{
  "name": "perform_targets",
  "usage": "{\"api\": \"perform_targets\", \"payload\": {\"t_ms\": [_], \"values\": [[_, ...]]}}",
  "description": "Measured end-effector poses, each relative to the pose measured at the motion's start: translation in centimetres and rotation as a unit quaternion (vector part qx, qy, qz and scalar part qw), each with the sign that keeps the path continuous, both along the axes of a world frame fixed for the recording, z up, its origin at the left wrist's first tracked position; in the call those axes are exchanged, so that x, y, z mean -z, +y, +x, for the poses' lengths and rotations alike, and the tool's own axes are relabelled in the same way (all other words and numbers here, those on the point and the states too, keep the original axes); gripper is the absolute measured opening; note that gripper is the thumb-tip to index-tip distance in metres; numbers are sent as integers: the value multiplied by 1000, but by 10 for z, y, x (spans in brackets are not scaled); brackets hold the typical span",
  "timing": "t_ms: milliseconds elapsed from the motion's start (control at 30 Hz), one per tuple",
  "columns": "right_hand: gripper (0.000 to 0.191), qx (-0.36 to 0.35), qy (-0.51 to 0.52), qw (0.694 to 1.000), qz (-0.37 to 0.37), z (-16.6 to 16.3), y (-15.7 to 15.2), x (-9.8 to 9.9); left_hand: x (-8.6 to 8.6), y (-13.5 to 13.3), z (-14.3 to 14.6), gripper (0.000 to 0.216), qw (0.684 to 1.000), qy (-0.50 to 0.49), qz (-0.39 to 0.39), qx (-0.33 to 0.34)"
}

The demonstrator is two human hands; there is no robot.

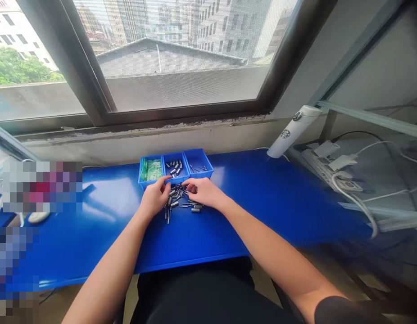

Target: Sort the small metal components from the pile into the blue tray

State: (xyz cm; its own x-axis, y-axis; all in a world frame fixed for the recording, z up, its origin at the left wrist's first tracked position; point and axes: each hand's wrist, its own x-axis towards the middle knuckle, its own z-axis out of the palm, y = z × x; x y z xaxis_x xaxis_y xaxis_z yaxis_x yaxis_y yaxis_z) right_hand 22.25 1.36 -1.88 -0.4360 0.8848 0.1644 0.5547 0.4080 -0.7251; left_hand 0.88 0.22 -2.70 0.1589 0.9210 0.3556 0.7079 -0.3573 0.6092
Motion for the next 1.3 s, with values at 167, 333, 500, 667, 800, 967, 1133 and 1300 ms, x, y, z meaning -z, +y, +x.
{"api": "perform_targets", "payload": {"t_ms": [167, 333, 500, 667, 800, 967, 1133, 1300], "values": [[50, 32, 67, 997, 25, -2, 0, -1, -1, -3, 3, 33, 999, -28, -1, 47], [41, 93, 174, 980, -21, -4, 2, 1, -1, -5, 3, 28, 997, -29, -3, 76], [33, 62, 290, 949, -111, -9, 2, 3, -2, -6, 5, 29, 993, -32, -3, 111], [33, 45, 337, 928, -151, -16, 2, 11, 1, -5, 5, 31, 990, -55, -4, 133], [33, 23, 359, 917, -173, -21, 0, 15, 2, -5, 4, 31, 991, -50, 3, 125], [42, 36, 395, 899, -186, -20, 0, 15, 3, -4, 3, 32, 991, -60, -3, 120], [42, 42, 403, 894, -190, -19, -1, 11, 0, -5, 4, 30, 994, -46, -3, 101], [38, 22, 402, 896, -189, -20, -3, 9, -3, -4, 3, 29, 996, -37, 1, 84]]}}
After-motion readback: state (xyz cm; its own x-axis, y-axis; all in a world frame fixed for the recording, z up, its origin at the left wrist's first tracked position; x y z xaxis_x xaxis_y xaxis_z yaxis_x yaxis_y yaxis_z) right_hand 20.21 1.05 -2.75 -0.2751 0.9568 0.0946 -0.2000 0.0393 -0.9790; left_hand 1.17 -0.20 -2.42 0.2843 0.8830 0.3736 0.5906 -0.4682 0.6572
